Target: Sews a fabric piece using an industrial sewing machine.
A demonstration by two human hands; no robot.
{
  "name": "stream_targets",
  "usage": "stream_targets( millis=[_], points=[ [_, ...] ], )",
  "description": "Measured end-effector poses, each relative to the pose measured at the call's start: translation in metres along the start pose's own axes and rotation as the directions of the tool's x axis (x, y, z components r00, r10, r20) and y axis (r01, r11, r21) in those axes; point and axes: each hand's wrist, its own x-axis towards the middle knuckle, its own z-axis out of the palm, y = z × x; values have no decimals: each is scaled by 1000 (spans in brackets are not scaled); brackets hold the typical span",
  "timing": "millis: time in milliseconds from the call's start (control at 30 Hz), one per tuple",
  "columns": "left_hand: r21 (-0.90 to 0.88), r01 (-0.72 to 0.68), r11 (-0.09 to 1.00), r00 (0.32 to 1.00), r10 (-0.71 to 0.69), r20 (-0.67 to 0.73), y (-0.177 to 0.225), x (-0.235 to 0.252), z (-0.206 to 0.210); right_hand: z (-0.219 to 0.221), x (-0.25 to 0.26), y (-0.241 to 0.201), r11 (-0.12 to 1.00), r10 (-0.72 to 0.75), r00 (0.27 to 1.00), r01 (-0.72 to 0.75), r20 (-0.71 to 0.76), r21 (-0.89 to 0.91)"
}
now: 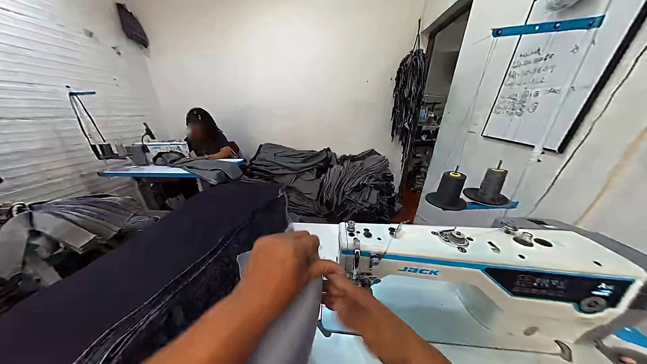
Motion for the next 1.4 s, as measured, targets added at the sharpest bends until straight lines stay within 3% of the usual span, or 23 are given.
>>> stream_targets(
  millis=[33, 100, 167, 233, 300, 367, 533, 633, 767, 867, 933, 1000, 1033, 1067, 1100, 1133, 1167, 1200, 1267, 1300, 1333, 1400],
  points=[
    [-7, -2, 1000, 997, 2, -76, 6, -10, 14, 7, -6, -6, 992, -78, 996, 74, -37, -102],
    [-26, -37, 999, 979, 31, -199, 16, -18, 29, 21, -13, -7, 980, -77, 990, 54, -115, -191],
    [-41, -88, 995, 968, 75, -239, 16, -21, 34, 23, -15, 1, 999, -1, 994, -4, -112, -40],
    [-70, -115, 991, 983, 103, -150, 7, -23, 31, 14, -18, 9, 972, 61, 997, -49, -45, 230],
    [-118, -134, 984, 991, 134, -3, -2, -27, 25, 5, -21, 12, 946, 45, 999, -39, -11, 322],
    [-129, -158, 979, 986, 164, 41, -3, -31, 21, 4, -21, 11, 959, 11, 997, 11, -73, 283],
    [-86, -226, 970, 974, 223, -49, 8, -39, 11, 11, -14, 3, 982, -145, 937, 176, -316, 72],
    [-107, -232, 967, 971, 224, -81, 7, -42, 9, 14, -18, 0, 965, -262, 909, 244, -324, -95],
    [-99, -219, 971, 976, 218, -26, 7, -41, 6, 14, -21, -7, 935, -342, 892, 291, -297, -202],
    [-66, -283, 957, 958, 280, -55, 11, -32, -6, 6, -21, -12, 968, -246, 951, 231, -186, -101],
    [27, -354, 935, 930, 355, -90, 17, -11, -25, 7, -12, -11, 992, -36, 999, 35, -9, -124],
    [119, -375, 920, 921, 384, -69, 18, 22, -42, 18, 0, -10, 962, 246, 934, -203, 260, -180],
    [138, -351, 926, 935, 356, -6, 10, 41, -43, 24, 3, -5, 961, 277, 885, -260, 376, -96],
    [123, -299, 946, 953, 288, 95, -4, 59, -38, 30, 1, 6, 950, 227, 859, -299, 459, 90],
    [82, -202, 976, 957, 179, 229, -23, 71, -24, 38, -5, 20, 866, 157, 850, -363, 503, 343],
    [40, -48, 998, 914, 28, 405, -41, 74, -3, 45, -14, 35, 692, 82, 834, -442, 545, 572],
    [19, 114, 993, 815, -105, 569, -59, 64, 26, 50, -24, 52, 532, 23, 803, -514, 595, 673],
    [14, 247, 969, 689, -186, 700, -70, 40, 61, 52, -37, 67, 465, 81, 778, -583, 623, 667],
    [24, 410, 912, 455, -227, 861, -70, -37, 131, 50, -70, 92, 556, 449, 678, -722, 582, 412],
    [6, 462, 887, 390, -209, 896, -62, -74, 158, 43, -83, 104, 624, 551, 609, -754, 571, 204],
    [-23, 505, 863, 377, -197, 905, -49, -102, 174, 33, -92, 111, 694, 599, 572, -720, 560, -8],
    [-98, 544, 833, 472, -208, 857, -26, -126, 187, 5, -93, 104, 751, 660, 621, -551, 422, -363]
  ],
)
